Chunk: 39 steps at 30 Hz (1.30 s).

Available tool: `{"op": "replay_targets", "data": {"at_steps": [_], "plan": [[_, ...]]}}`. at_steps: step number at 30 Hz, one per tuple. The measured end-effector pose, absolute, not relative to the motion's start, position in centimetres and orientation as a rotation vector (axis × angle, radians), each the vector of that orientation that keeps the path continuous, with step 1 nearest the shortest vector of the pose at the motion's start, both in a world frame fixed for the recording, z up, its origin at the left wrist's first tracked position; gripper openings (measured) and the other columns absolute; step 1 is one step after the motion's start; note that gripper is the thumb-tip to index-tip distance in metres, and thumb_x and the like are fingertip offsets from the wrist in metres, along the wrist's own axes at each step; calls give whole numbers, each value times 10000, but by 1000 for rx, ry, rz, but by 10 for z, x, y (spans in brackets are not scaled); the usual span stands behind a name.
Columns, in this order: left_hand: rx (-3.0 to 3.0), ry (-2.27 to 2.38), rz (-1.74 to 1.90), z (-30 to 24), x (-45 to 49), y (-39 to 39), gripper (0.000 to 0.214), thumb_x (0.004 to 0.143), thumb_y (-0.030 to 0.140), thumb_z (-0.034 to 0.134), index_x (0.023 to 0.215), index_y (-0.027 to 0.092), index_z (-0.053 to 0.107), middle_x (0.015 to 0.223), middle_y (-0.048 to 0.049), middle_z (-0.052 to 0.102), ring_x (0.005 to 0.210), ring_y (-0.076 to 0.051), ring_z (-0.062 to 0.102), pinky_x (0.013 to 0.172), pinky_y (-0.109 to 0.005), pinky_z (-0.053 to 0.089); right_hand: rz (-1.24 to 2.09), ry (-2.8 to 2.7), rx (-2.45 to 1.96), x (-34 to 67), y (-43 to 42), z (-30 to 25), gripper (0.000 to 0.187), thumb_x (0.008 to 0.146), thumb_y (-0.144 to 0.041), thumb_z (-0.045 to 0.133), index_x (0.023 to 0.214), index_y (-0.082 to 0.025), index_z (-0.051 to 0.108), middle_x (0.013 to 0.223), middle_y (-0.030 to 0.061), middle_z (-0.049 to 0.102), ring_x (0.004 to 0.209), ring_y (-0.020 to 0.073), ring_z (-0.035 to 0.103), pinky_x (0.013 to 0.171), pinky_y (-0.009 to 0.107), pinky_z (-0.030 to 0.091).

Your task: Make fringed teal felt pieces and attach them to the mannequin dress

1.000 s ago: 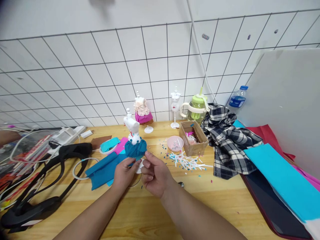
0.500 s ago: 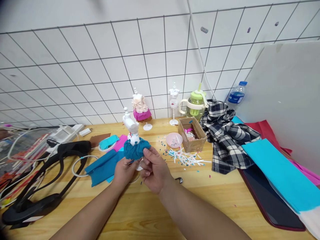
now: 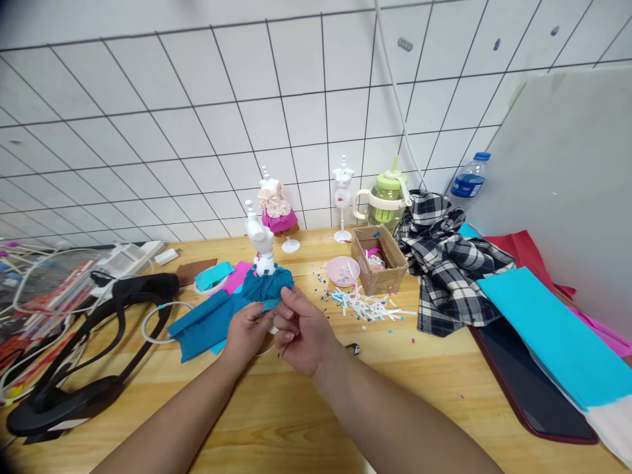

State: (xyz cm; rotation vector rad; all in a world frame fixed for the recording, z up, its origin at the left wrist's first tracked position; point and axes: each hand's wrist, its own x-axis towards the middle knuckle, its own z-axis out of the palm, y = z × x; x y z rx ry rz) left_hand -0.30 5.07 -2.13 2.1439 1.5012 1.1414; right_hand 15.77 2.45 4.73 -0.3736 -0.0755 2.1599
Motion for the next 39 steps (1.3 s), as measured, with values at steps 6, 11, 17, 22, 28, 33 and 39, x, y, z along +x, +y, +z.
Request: {"op": "replay_targets", "data": {"at_steps": [6, 11, 17, 22, 28, 33, 39], "plan": [[2122, 1503, 1083, -20, -3, 50, 238, 858, 312, 552, 719, 180, 695, 655, -18, 656, 626, -135, 586, 578, -219, 415, 2231, -46, -277, 162, 25, 49, 223, 813, -326, 666, 764, -193, 495, 471, -121, 385, 350, 18, 205, 334, 93, 261], [2194, 1558, 1037, -22, -5, 51, 324, 851, 326, 560, 579, 180, 657, 520, 0, 591, 537, -124, 526, 515, -219, 357, 2165, 3, -431, 159, 26, 49, 320, 786, -257, 711, 672, -183, 422, 447, -131, 362, 334, 7, 205, 323, 80, 248], [2226, 1574, 1012, -22, -5, 51, 321, 836, 297, 568, 545, 192, 656, 458, 13, 548, 512, -121, 508, 490, -216, 321, 2179, -27, -403, 159, 24, 51, 329, 747, -267, 736, 675, -194, 423, 449, -129, 380, 333, 14, 223, 318, 91, 272], [2208, 1566, 983, -20, -4, 50, 341, 834, 293, 569, 519, 182, 635, 455, 12, 550, 493, -115, 501, 479, -214, 311, 2144, -76, -474, 159, 24, 53, 359, 721, -249, 756, 669, -194, 406, 439, -134, 367, 333, 11, 208, 319, 85, 268], [2198, 1517, 964, -22, -5, 51, 327, 845, 288, 548, 549, 185, 644, 519, 4, 595, 532, -123, 534, 518, -215, 361, 2118, -189, -442, 159, 23, 50, 346, 701, -175, 755, 706, -207, 411, 451, -135, 363, 352, 16, 222, 336, 80, 258], [2156, 1486, 984, -25, -6, 51, 272, 840, 263, 555, 604, 188, 666, 578, -7, 630, 576, -134, 562, 553, -225, 394, 2089, -256, -478, 158, 22, 53, 345, 715, -208, 750, 719, -216, 405, 462, -128, 390, 363, 27, 222, 335, 96, 259], [2140, 1487, 956, -25, -6, 51, 255, 840, 243, 545, 631, 192, 681, 618, -12, 659, 602, -135, 577, 565, -224, 408, 2057, -310, -541, 156, 21, 52, 352, 701, -240, 768, 715, -209, 418, 466, -128, 397, 374, 25, 208, 335, 98, 254]]}}
